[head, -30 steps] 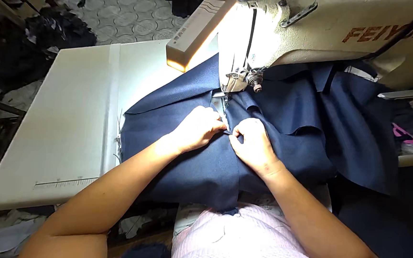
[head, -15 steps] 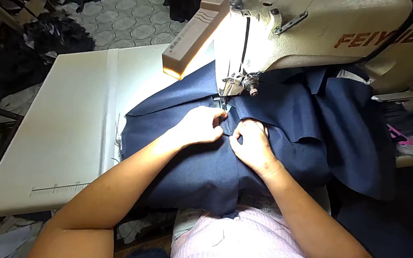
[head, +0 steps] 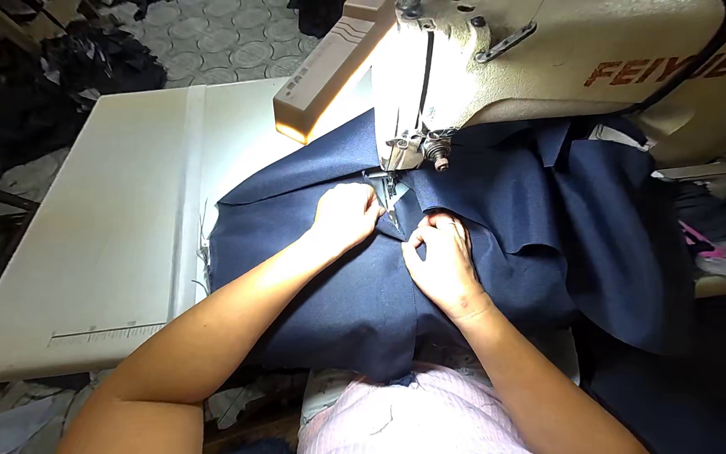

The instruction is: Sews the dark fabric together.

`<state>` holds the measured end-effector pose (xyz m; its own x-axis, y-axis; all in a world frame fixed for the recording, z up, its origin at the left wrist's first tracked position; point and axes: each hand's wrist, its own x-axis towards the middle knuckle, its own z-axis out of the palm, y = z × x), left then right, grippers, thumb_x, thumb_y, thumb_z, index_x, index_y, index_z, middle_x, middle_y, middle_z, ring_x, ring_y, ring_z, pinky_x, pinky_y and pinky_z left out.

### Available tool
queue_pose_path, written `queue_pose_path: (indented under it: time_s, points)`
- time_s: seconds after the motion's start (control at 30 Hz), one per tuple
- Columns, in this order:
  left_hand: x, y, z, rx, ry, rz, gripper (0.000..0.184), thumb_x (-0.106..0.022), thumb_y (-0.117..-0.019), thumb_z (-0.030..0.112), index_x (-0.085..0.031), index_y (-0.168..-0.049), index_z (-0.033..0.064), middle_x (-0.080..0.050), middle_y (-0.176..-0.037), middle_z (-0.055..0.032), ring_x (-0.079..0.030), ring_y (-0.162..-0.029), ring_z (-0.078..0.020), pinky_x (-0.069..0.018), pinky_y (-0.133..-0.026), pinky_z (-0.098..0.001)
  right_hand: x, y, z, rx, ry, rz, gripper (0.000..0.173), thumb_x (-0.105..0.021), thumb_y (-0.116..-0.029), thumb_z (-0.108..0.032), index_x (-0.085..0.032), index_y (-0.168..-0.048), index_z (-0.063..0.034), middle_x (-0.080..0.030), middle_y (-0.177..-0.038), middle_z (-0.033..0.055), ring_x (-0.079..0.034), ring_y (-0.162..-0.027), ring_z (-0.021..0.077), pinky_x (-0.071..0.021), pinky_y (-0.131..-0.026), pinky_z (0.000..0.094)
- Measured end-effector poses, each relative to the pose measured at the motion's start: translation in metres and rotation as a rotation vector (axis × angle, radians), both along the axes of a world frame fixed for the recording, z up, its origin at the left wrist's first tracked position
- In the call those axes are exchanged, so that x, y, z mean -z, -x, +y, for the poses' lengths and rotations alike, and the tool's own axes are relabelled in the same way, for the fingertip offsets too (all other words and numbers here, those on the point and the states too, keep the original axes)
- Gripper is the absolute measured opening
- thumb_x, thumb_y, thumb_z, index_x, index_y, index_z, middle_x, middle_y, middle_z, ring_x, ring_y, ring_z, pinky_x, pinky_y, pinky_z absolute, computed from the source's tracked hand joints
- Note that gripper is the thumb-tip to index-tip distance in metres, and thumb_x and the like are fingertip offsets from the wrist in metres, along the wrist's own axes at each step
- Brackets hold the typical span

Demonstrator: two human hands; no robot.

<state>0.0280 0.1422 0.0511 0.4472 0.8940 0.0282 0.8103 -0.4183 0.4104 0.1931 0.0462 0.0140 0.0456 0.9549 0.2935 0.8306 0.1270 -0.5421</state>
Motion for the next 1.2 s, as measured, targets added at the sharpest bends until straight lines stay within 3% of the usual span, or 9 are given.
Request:
queue_pose_path:
  time_s: [0.1, 0.17, 0.3, 0.47, 0.6, 0.73, 0.87, 1.03, 1.2]
  points:
    - [0.009, 0.006, -0.002, 0.286, -0.334, -0.086, 0.009, -0.066, -0.0915, 0.006, -0.071, -0.086, 0.0023, -0.066, -0.087, -0.0146, -0.066, -0.091, -0.0342, -0.053, -0.076, -0.0495, -0.002, -0.008, 0.005, -0.088, 0.008, -0.021, 0.019, -0.071, -0.0868, -0.018, -0.07, -0.075, -0.0037, -0.068, -0.103, 0.018, -0.061, -0.11, 0.0395, -0.045, -0.095, 0.0597]
    - [0.011, 0.008, 0.002, 0.524, -0.403, -0.141, 0.019, -0.058, -0.0852, -0.004, -0.073, -0.095, 0.002, -0.069, -0.098, -0.0177, -0.066, -0.101, -0.0372, -0.0526, -0.088, -0.051, 0.002, -0.012, 0.008, -0.126, -0.03, -0.003, 0.018, -0.07, -0.0849, -0.02, -0.069, -0.074, -0.0052, -0.069, -0.1, 0.0152, -0.063, -0.106, 0.0361, -0.045, -0.094, 0.0588]
    - [0.0, 0.01, -0.004, 0.561, -0.105, -0.131, 0.049, -0.057, -0.0757, -0.005, -0.068, -0.123, -0.0006, -0.073, -0.11, -0.0159, -0.068, -0.109, -0.0323, -0.0506, -0.098, -0.0513, 0.006, -0.009, 0.004, -0.052, -0.077, 0.067, 0.017, -0.072, -0.0828, -0.019, -0.069, -0.072, -0.0056, -0.069, -0.1, 0.0149, -0.064, -0.106, 0.0336, -0.0458, -0.096, 0.0567]
    - [-0.007, 0.017, 0.0, 0.558, 0.044, -0.254, 0.058, -0.057, -0.0747, 0.008, -0.062, -0.131, -0.0025, -0.074, -0.112, -0.0127, -0.071, -0.105, -0.0204, -0.0552, -0.095, -0.0395, 0.007, 0.002, -0.006, 0.087, -0.1, 0.038, 0.016, -0.07, -0.0848, -0.017, -0.07, -0.075, -0.0049, -0.069, -0.105, 0.0158, -0.063, -0.111, 0.0349, -0.0452, -0.101, 0.0552]
    - [-0.003, 0.016, 0.0, 0.542, 0.021, -0.277, 0.044, -0.07, -0.0868, 0.02, -0.066, -0.126, -0.0008, -0.075, -0.109, -0.0116, -0.071, -0.103, -0.0169, -0.0545, -0.096, -0.0353, 0.005, 0.006, -0.005, 0.094, -0.094, -0.004, 0.016, -0.069, -0.0852, -0.015, -0.069, -0.074, -0.0033, -0.068, -0.102, 0.0175, -0.061, -0.111, 0.0378, -0.0435, -0.101, 0.0582]
    - [-0.002, 0.013, 0.002, 0.487, 0.072, -0.358, 0.031, -0.075, -0.0869, 0.012, -0.07, -0.115, -0.0003, -0.074, -0.095, -0.007, -0.069, -0.086, -0.0077, -0.0555, -0.083, -0.025, 0.004, 0.003, -0.005, 0.097, -0.088, 0.006, 0.017, -0.069, -0.0844, -0.018, -0.07, -0.073, -0.0058, -0.069, -0.102, 0.0158, -0.062, -0.111, 0.0364, -0.0429, -0.1, 0.0575]
    - [-0.003, 0.014, 0.007, 0.465, 0.161, -0.422, 0.026, -0.074, -0.0867, 0.005, -0.07, -0.112, 0.0009, -0.067, -0.079, 0.0006, -0.06, -0.068, -0.0004, -0.0498, -0.067, -0.017, 0.006, 0.003, -0.005, 0.102, -0.098, 0.02, 0.017, -0.069, -0.0848, -0.018, -0.069, -0.072, -0.0059, -0.07, -0.102, 0.0155, -0.062, -0.111, 0.0357, -0.0429, -0.1, 0.0576]
    - [-0.006, 0.016, 0.013, 0.511, 0.227, -0.478, 0.024, -0.077, -0.0842, 0.004, -0.066, -0.105, 0.0022, -0.068, -0.079, 0.0021, -0.063, -0.069, 0.0001, -0.0521, -0.067, -0.0159, 0.006, 0.004, -0.005, 0.102, -0.1, 0.023, 0.017, -0.068, -0.0849, -0.018, -0.069, -0.072, -0.0059, -0.07, -0.102, 0.0156, -0.062, -0.112, 0.0355, -0.0427, -0.101, 0.057]
    - [-0.014, 0.014, 0.015, 0.536, 0.165, -0.4, 0.007, -0.075, -0.0858, 0.006, -0.068, -0.084, 0.0052, -0.062, -0.07, 0.0034, -0.056, -0.063, 0.0008, -0.0451, -0.06, -0.0167, 0.005, 0.004, -0.005, 0.105, -0.098, 0.029, 0.016, -0.069, -0.0843, -0.017, -0.07, -0.072, -0.0058, -0.07, -0.101, 0.0154, -0.062, -0.111, 0.0354, -0.0425, -0.1, 0.0576]
